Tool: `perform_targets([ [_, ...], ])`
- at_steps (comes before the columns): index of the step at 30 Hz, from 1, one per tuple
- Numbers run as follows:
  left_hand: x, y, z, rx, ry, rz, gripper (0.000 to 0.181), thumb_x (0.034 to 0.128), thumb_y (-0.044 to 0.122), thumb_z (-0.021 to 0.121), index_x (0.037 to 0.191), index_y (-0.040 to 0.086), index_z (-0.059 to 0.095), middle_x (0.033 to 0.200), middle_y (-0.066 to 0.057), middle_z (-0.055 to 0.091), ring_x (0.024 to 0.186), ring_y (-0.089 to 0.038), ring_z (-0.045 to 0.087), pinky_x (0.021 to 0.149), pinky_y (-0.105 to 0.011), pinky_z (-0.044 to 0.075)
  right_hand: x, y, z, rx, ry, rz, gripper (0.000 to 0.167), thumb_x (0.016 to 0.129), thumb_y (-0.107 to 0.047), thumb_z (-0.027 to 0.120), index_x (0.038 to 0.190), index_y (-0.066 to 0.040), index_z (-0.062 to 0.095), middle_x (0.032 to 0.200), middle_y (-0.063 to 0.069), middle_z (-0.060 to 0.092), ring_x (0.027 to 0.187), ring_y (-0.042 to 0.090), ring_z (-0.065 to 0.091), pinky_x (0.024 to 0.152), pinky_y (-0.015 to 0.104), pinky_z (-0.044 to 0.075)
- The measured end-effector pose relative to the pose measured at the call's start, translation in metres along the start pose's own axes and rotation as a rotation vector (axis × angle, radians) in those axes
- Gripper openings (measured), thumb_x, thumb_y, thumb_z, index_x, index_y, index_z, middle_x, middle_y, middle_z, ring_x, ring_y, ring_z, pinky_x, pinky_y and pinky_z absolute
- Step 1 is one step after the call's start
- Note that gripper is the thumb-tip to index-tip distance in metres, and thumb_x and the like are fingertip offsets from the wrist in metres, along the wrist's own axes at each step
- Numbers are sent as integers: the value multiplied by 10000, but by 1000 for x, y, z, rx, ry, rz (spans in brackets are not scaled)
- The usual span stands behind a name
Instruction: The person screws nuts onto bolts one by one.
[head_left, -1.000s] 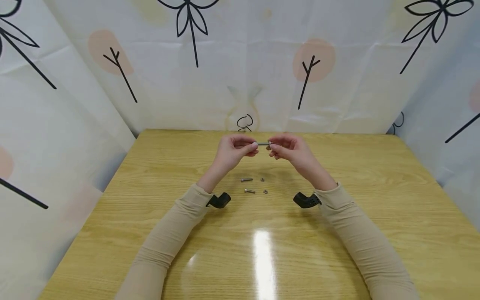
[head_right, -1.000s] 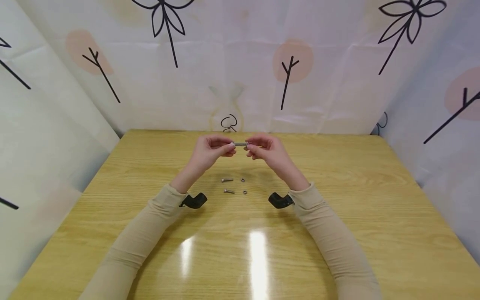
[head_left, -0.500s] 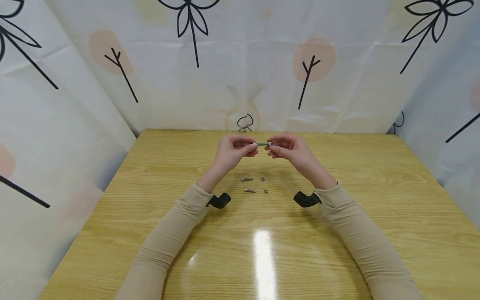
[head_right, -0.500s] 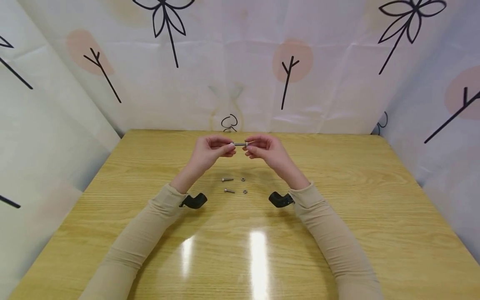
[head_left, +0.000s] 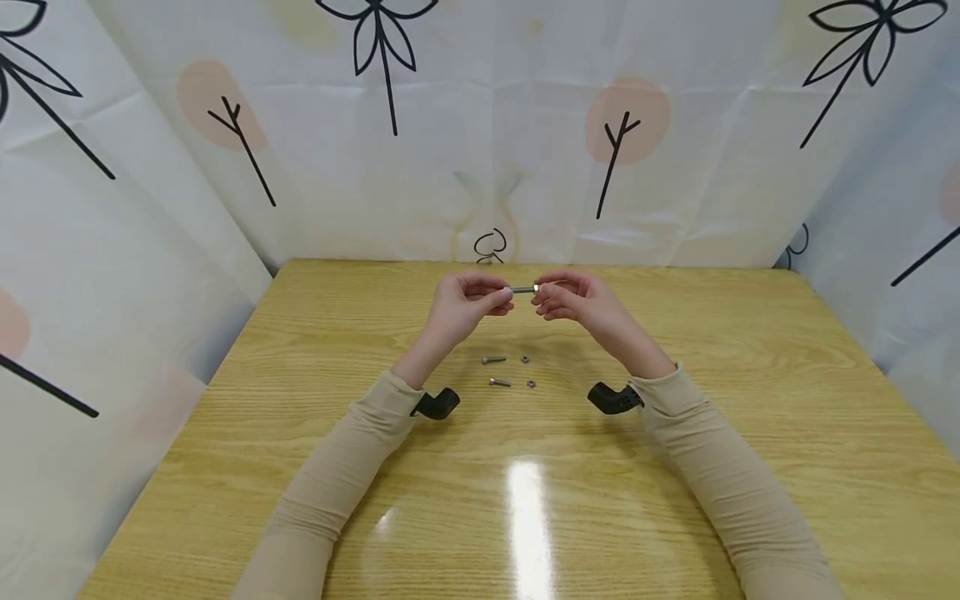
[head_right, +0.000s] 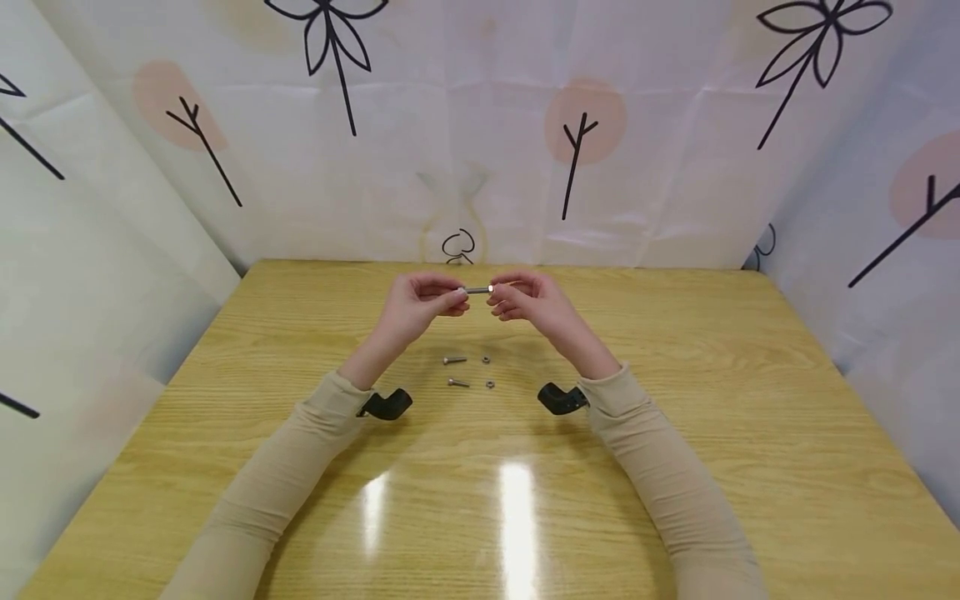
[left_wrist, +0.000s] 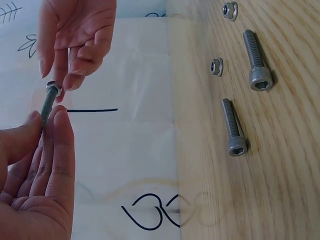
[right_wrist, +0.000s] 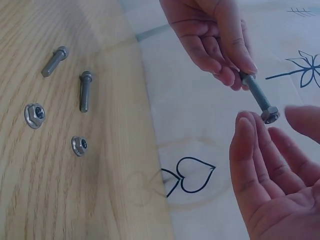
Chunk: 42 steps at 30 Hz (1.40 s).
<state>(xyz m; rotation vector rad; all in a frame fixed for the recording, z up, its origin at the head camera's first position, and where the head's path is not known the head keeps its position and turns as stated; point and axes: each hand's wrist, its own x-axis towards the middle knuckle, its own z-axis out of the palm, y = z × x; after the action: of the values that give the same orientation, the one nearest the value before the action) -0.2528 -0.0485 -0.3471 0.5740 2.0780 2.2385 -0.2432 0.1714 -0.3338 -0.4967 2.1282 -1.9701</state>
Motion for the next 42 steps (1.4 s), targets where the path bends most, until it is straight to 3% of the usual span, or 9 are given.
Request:
perform_targets([
  [6,-1,-1,-1,15,-10,-2,162,861,45,712,968,-75,692,910,-265,680,763,-244,706,736,-379,607,0,2,2,-25,-20,-45,296,940,-72,625,1192,74,575,978,140,679,834,184,654,762,333,578],
  [10,-1,0,1,22,-20,-8,170,862,56,714,971,-73,693,917,-265,679,772,-260,705,738,-378,607,2,1,6,-88,-8,-16,300,969,-206,599,1065,78,625,842,110,655,699,170,600,585,255,526],
  [13,-2,1,1,24,-19,-7,166,865,49,709,975,-75,691,927,-285,670,787,-292,702,738,-379,607,4,1,7,-100,-14,31,404,988,-328,545,1017,64,640,820,127,635,660,179,572,537,231,497],
  [17,-3,1,0,22,-18,-6,179,871,36,701,994,-92,682,912,-258,681,797,-306,700,748,-397,604,4,1,5,-36,-21,48,415,994,-328,540,1113,65,603,906,127,646,749,189,608,647,271,556],
  [21,-3,0,-2,2,-11,-8,181,870,25,700,999,-100,675,924,-282,672,776,-263,706,749,-394,603,1,0,2,14,-13,-12,321,957,-139,616,1211,49,564,988,116,666,860,208,650,784,340,579],
  [25,-3,1,-2,3,-9,4,182,866,33,708,991,-95,678,896,-253,685,762,-239,707,742,-381,605,1,0,2,4,-10,-48,269,934,-79,637,1157,64,588,960,126,673,834,198,650,749,317,581],
  [31,-3,1,-1,6,-12,15,197,868,36,706,1001,-106,673,866,-204,698,771,-262,706,746,-396,605,2,-1,6,-48,16,24,360,982,-282,569,1042,70,614,878,129,636,726,183,591,603,253,538],
  [37,-3,1,-1,-7,1,-1,214,866,8,699,1014,-139,655,913,-271,677,752,-231,708,737,-384,606,0,0,4,-7,-6,-12,359,971,-168,593,1262,30,523,1019,156,639,845,212,647,785,359,582],
  [42,-3,1,-2,-15,2,7,232,864,5,699,1027,-152,648,897,-248,686,749,-229,708,734,-380,607,0,2,4,-28,-19,-67,317,939,-71,622,1215,67,550,995,142,649,847,207,654,786,356,585],
])
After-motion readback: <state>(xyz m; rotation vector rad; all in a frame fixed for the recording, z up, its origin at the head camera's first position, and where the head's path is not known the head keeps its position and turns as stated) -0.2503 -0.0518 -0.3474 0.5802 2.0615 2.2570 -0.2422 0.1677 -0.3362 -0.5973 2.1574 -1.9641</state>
